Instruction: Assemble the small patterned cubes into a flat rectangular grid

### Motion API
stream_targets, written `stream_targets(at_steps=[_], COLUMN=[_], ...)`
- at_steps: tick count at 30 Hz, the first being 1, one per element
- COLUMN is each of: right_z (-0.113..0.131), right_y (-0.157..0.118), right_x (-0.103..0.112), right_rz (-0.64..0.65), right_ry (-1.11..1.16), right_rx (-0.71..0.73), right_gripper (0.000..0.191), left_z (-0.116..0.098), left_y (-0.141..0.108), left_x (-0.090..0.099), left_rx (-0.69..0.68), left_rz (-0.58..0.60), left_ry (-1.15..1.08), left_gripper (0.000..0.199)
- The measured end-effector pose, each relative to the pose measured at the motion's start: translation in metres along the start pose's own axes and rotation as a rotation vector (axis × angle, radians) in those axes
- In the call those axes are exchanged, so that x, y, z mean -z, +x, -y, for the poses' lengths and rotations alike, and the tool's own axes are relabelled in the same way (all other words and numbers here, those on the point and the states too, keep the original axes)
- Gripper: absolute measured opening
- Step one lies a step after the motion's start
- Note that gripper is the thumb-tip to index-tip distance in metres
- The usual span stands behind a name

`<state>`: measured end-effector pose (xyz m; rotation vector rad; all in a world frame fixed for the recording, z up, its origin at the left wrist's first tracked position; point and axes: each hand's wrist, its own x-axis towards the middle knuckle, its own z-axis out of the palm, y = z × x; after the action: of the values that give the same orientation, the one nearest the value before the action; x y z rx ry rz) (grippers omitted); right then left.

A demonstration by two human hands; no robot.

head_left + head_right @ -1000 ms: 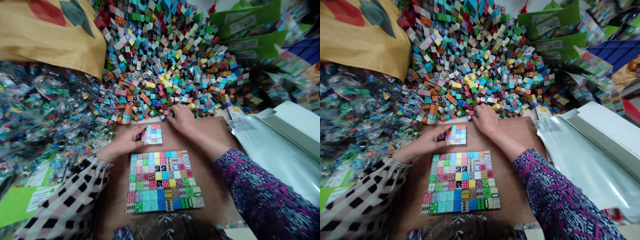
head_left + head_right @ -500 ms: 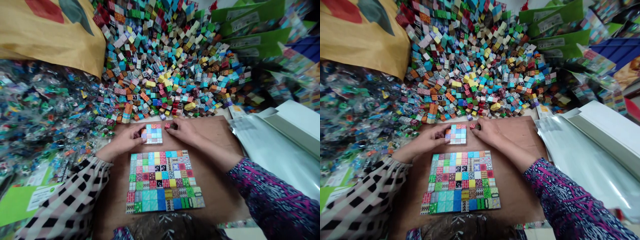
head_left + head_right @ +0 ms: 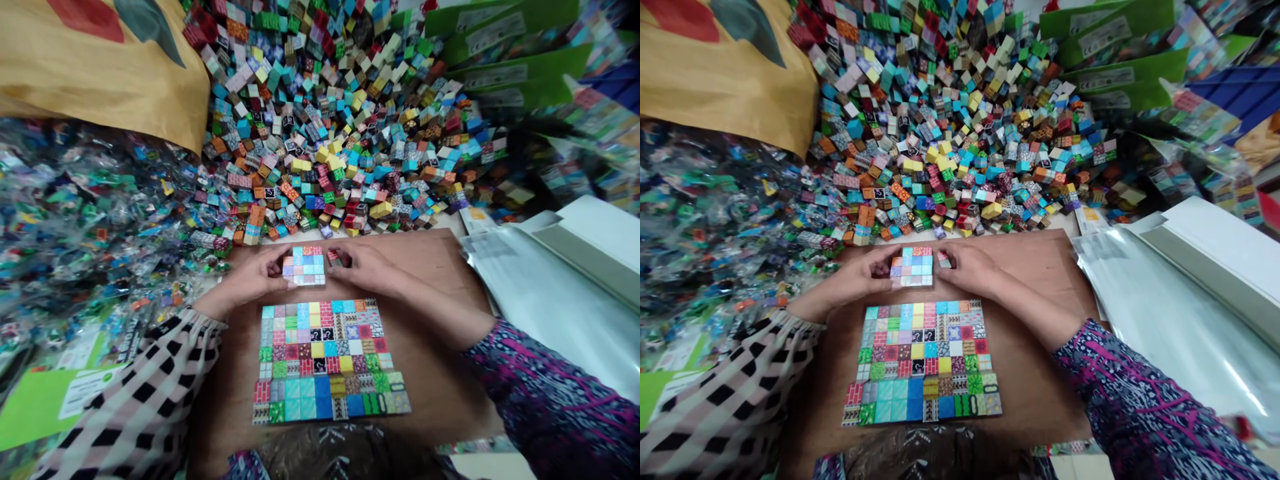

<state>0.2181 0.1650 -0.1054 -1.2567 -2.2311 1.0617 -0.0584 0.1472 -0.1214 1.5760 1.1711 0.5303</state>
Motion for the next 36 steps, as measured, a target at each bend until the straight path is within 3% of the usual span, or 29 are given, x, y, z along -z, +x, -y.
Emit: stream_targets(at_steps=[5, 9, 14, 29, 34, 36], right_z=[0.002, 0.003, 0.001, 0.003, 0.012, 0.011], right_y=[-0.006, -0.009, -0.007, -0.007, -0.003, 0.005], right_x=[-0.001, -0.005, -0.011, -0.009, 0.004, 0.010], right_rz=[0.100, 0.123, 0.104, 0.124, 0.241, 0.171], right_ry=[0.154, 0.125, 0.087, 0.079, 0.229, 0.182], right_rx=[-0.063, -0.115, -0.071, -0.053, -0.053, -0.110], right_gripper=[0.046, 0.032, 0.027, 0.038, 0.046, 0.040], left_z=[0.007, 0.013, 0.017, 0.020, 0.014, 0.013], left_y=[0.003, 0.006, 0.007, 0.007, 0.005, 0.004], left_x=[0.002, 0.003, 0.002, 0.001, 0.002, 0.003], left_rx=[-0.049, -0.036, -0.074, -0.083, -0.095, -0.068], left_rz=[0.016, -0.007, 0.020, -0.017, -0.036, -0.035], left_ry=[0.053, 0.143, 0.081, 0.149, 0.237, 0.268], left_gripper=[0.085, 0.086, 0.082, 0.085, 0.082, 0.083])
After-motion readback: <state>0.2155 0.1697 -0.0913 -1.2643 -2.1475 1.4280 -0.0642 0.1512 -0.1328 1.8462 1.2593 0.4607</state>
